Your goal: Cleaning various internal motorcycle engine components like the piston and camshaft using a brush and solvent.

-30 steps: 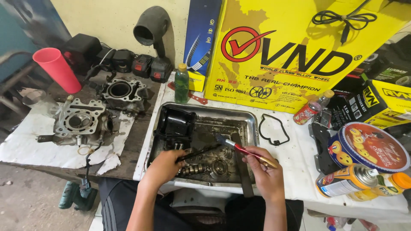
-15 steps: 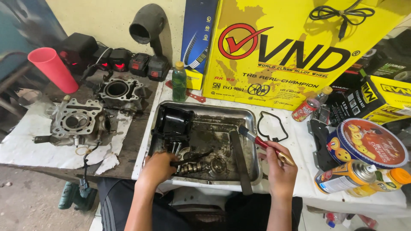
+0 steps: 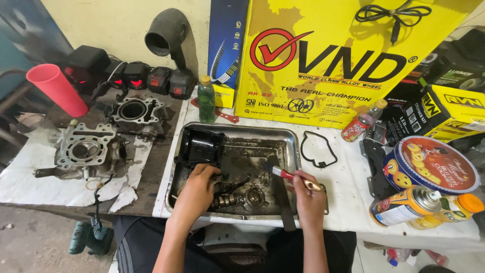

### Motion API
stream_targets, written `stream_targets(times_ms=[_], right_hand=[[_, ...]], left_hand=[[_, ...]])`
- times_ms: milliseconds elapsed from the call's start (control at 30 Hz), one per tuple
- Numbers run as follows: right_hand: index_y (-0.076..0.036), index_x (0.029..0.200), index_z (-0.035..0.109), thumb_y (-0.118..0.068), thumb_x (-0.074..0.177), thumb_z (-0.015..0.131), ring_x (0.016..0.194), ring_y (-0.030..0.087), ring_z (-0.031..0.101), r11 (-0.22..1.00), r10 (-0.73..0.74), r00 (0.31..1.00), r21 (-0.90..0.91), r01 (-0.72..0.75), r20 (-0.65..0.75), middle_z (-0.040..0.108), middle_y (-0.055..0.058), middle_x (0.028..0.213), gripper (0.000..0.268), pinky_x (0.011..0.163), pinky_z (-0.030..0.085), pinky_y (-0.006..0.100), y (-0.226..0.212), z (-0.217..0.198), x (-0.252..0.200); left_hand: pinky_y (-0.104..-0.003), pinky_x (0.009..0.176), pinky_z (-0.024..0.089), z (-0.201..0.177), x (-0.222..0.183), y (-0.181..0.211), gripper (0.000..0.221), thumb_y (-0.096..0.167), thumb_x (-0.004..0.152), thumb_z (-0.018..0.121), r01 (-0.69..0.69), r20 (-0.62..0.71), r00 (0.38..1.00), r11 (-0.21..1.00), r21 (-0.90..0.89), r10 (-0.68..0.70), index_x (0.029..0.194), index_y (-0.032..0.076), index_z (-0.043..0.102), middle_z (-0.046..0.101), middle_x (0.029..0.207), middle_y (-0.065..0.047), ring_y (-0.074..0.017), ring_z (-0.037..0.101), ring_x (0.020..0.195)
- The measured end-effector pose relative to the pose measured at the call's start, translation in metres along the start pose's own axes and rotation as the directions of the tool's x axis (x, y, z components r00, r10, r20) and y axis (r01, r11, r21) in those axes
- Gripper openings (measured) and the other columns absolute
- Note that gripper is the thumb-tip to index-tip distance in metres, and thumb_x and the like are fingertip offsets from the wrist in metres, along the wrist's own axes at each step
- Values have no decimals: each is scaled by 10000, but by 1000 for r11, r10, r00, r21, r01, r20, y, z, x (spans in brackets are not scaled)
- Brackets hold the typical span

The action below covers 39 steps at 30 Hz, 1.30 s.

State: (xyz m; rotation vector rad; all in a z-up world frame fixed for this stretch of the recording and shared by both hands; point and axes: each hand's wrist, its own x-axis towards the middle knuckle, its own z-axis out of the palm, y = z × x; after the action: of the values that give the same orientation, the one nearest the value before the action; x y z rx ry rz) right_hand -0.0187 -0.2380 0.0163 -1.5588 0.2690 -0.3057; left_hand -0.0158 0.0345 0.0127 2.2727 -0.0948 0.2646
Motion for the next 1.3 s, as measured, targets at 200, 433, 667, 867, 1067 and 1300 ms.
stream_targets(times_ms=[200, 433, 667, 867, 1067, 1300], right_hand=[[-88, 1209, 735, -125, 923, 671, 550, 99, 538, 954, -61, 962, -269, 135, 264, 742, 23, 785, 295, 485, 365, 237, 26, 8, 0], [-147, 1165, 723, -99, 926, 671, 630, 94, 619, 867, -188, 912, -374, 328, 364, 735, 10, 962, 249, 510, 490, 220, 22, 19, -9], [-113, 1229, 689, -187, 913, 677, 809, 176, 683, 980, -15, 974, -189, 59, 225, 726, 76, 1094, 324, 728, 558, 290, 31, 12, 3], [9, 1196, 680, -101, 914, 672, 960, 236, 709, 997, 22, 997, 72, -27, 71, 744, 158, 1049, 302, 805, 586, 317, 37, 9, -1], [-124, 1162, 720, -149, 902, 702, 921, 192, 651, 970, -97, 977, -202, 136, 191, 703, 67, 1047, 261, 805, 529, 313, 57, 21, -7], [-214, 1228, 711, -157, 956, 640, 1149, 296, 592, 922, -155, 901, -268, 279, 404, 582, 90, 1255, 287, 977, 488, 418, 67, 24, -8]], left_hand=[[-409, 855, 543, 2, 5, 0, 249, 107, 852, 672, -34, -177, 984, 999, -1, 33, 1095, 61, 701, 694, 1167, -104, -334, 680, 994], [-380, 716, 543, 6, 3, 21, 275, 116, 844, 736, -23, -167, 986, 997, -72, 11, 1105, 50, 678, 692, 1052, -92, -272, 676, 832], [-337, 641, 573, 26, -1, 60, 151, 146, 891, 700, -122, -59, 991, 986, -111, 116, 1001, 45, 724, 766, 969, -63, -228, 730, 728], [-320, 675, 575, 58, 5, 122, 184, 89, 852, 671, -289, 42, 949, 912, -290, 314, 1022, 46, 726, 758, 939, -74, -220, 718, 751], [-496, 768, 604, 94, 56, 179, 195, 221, 898, 722, -434, 223, 854, 880, -191, 470, 1075, 140, 718, 744, 912, -82, -349, 734, 897], [-460, 465, 533, 321, 93, 99, 146, 340, 769, 794, -665, 421, 747, 564, 490, 515, 705, 242, 706, 657, 634, 27, -240, 704, 610]])
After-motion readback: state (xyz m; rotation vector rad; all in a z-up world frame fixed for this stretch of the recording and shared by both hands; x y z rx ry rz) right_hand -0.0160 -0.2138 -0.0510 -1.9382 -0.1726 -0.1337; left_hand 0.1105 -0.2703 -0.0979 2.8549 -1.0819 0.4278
